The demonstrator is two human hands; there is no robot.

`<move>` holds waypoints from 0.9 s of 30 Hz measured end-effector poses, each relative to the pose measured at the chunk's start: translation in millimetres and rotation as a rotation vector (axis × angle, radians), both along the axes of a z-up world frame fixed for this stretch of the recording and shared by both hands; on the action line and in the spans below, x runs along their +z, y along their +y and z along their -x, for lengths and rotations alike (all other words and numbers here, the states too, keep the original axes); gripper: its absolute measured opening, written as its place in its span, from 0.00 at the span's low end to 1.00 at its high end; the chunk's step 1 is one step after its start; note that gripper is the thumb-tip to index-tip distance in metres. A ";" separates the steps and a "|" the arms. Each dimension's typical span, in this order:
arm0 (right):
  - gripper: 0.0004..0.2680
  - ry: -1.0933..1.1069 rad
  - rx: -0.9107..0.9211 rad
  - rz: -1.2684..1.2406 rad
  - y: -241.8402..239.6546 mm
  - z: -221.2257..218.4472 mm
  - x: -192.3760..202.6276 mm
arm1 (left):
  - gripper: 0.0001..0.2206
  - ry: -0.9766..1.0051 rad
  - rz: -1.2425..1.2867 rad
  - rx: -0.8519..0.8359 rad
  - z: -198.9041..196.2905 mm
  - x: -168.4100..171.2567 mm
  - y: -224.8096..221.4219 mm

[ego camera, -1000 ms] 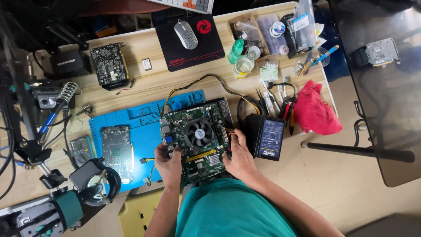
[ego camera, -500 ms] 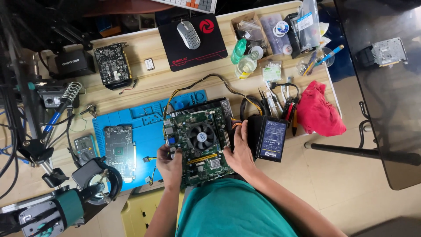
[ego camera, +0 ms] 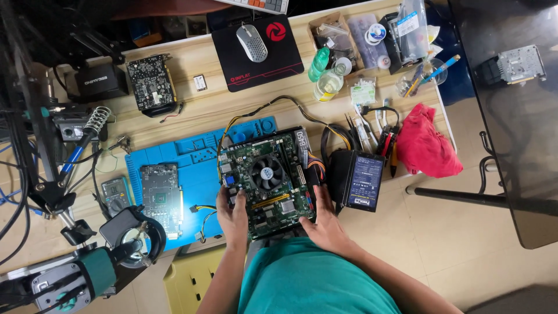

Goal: Inspecting and testing a GPU using a digital microscope and multimeter, followed by handling a motherboard.

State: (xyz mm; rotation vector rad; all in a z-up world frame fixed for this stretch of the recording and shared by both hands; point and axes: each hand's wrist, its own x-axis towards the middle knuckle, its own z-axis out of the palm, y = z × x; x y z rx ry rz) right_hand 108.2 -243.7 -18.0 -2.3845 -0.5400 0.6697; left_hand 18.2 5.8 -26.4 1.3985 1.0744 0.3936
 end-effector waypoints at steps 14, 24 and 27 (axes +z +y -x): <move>0.40 0.471 -0.096 0.088 -41.8 10.3 4.5 | 0.46 0.241 0.128 -0.097 12.9 24.0 -12.1; 0.23 0.614 -0.697 -0.241 -1.3 -1.8 5.5 | 0.39 0.446 0.162 -0.191 6.1 -4.5 12.6; 0.20 0.935 -0.898 -0.542 16.8 -5.0 47.3 | 0.49 0.387 0.389 -0.068 -8.8 38.3 25.0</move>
